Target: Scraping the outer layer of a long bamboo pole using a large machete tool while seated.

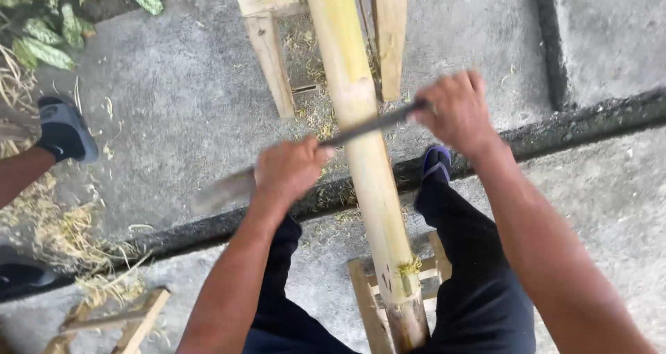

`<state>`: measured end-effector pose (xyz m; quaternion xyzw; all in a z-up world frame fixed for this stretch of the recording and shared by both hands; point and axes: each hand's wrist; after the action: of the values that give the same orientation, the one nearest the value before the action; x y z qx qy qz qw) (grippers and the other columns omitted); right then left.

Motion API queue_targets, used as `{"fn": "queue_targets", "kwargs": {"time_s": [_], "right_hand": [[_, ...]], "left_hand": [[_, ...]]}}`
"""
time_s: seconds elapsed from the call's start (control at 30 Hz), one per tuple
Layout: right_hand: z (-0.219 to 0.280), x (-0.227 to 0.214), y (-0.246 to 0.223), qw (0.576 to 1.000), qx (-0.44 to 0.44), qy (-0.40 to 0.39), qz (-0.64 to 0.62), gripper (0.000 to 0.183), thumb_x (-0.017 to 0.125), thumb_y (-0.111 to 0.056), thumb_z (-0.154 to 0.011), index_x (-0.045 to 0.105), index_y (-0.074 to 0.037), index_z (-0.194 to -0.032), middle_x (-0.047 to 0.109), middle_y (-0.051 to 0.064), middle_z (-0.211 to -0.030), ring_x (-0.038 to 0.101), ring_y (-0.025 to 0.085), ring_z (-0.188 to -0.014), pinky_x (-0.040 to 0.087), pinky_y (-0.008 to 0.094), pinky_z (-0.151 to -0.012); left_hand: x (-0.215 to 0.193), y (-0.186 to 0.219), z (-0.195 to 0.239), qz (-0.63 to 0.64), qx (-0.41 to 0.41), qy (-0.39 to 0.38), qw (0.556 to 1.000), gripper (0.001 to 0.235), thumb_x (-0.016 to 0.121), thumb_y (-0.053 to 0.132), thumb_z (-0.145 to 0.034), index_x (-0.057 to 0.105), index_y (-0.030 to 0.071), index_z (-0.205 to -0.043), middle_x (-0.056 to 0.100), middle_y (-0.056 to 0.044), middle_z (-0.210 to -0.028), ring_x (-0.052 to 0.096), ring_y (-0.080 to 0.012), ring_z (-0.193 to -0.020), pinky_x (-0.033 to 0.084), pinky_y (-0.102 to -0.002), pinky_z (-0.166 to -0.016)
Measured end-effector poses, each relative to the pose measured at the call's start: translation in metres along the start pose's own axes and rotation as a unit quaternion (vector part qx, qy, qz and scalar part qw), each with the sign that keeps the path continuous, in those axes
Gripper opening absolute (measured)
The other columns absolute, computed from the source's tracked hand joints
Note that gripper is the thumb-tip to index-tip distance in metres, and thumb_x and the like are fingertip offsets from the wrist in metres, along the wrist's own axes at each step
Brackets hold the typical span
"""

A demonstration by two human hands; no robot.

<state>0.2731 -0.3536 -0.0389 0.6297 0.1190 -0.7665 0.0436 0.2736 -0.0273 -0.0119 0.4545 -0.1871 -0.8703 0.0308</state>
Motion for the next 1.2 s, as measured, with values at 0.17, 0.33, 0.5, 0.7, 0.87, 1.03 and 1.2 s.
{"fn": "queue_targets", "kwargs": {"time_s": [0.17, 0.33, 0.5, 0.7, 0.87, 1.03, 1.2], "right_hand": [[-0.018, -0.014, -0.008, 0.994, -0.028, -0.027, 0.099, 0.042, 0.064, -0.061, -0.089, 0.079, -0.029, -0.111, 0.069, 0.001, -0.095, 0.055, 0.022, -0.100, 0.032, 0.044, -0.106], [-0.072, -0.032, -0.001, 0.988, -0.058, 0.053, 0.135, 0.040, 0.069, -0.057, -0.092, 0.079, -0.028, -0.117, 0.070, 0.000, -0.100, 0.055, 0.022, -0.102, 0.032, 0.043, -0.106], [-0.037, -0.022, -0.007, 0.983, -0.099, 0.091, 0.126, 0.048, 0.072, -0.061, -0.082, 0.079, -0.028, -0.115, 0.069, -0.003, -0.102, 0.056, 0.020, -0.111, 0.030, 0.043, -0.117], [-0.094, -0.028, 0.011, 0.973, -0.104, 0.118, 0.167, 0.035, 0.067, -0.060, -0.094, 0.079, -0.029, -0.107, 0.068, -0.001, -0.097, 0.055, 0.023, -0.111, 0.034, 0.045, -0.112], [-0.089, 0.007, 0.020, 0.999, -0.043, 0.021, 0.008, 0.044, 0.054, -0.063, -0.086, 0.081, -0.035, -0.107, 0.069, 0.001, -0.098, 0.053, 0.026, -0.104, 0.035, 0.048, -0.108], [-0.077, 0.018, 0.025, 1.000, -0.012, -0.005, 0.025, 0.049, 0.054, -0.066, -0.088, 0.078, -0.031, -0.114, 0.069, 0.003, -0.097, 0.054, 0.027, -0.103, 0.035, 0.049, -0.102], [-0.076, 0.031, 0.016, 0.999, -0.007, -0.042, 0.007, 0.037, 0.060, -0.058, -0.097, 0.076, -0.033, -0.120, 0.071, 0.000, -0.104, 0.056, 0.023, -0.107, 0.036, 0.047, -0.103]], "left_hand": [[0.022, -0.011, -0.006, 0.037, -0.034, -0.103, 0.993, 0.054, 0.039, 0.065, -0.101, 0.064, 0.018, -0.098, 0.056, 0.000, -0.062, 0.060, -0.0187, -0.059, 0.054, -0.042, -0.066], [0.017, -0.031, -0.052, 0.059, -0.017, 0.012, 0.998, 0.055, 0.041, 0.068, -0.097, 0.064, 0.019, -0.089, 0.051, 0.004, -0.058, 0.056, -0.0177, -0.055, 0.051, -0.041, -0.061], [0.027, -0.033, -0.034, 0.080, -0.010, -0.040, 0.996, 0.055, 0.045, 0.068, -0.098, 0.066, 0.018, -0.090, 0.063, -0.006, -0.062, 0.066, -0.0239, -0.061, 0.053, -0.044, -0.067], [-0.019, -0.017, -0.058, 0.061, -0.008, 0.065, 0.996, 0.049, 0.055, 0.059, -0.097, 0.071, 0.013, -0.096, 0.072, -0.012, -0.076, 0.071, -0.0328, -0.080, 0.052, -0.052, -0.080], [-0.054, 0.000, -0.037, 0.045, -0.036, 0.009, 0.998, 0.046, 0.057, 0.056, -0.096, 0.073, 0.014, -0.106, 0.074, -0.016, -0.089, 0.071, -0.0343, -0.093, 0.050, -0.053, -0.088], [-0.048, 0.002, -0.031, 0.021, -0.013, 0.009, 1.000, 0.047, 0.058, 0.055, -0.094, 0.073, 0.011, -0.107, 0.073, -0.018, -0.098, 0.069, -0.0368, -0.096, 0.050, -0.055, -0.087], [-0.050, 0.003, -0.025, -0.008, -0.027, -0.046, 0.999, 0.053, 0.045, 0.057, -0.102, 0.069, 0.010, -0.104, 0.070, -0.013, -0.076, 0.072, -0.0303, -0.079, 0.053, -0.052, -0.080]]}}
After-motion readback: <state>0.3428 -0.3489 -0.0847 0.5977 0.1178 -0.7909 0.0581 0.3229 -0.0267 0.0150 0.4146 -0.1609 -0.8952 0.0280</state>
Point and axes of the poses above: each hand's wrist, its own z-axis away from the middle knuckle, its own x-axis out of the palm, y = z × x
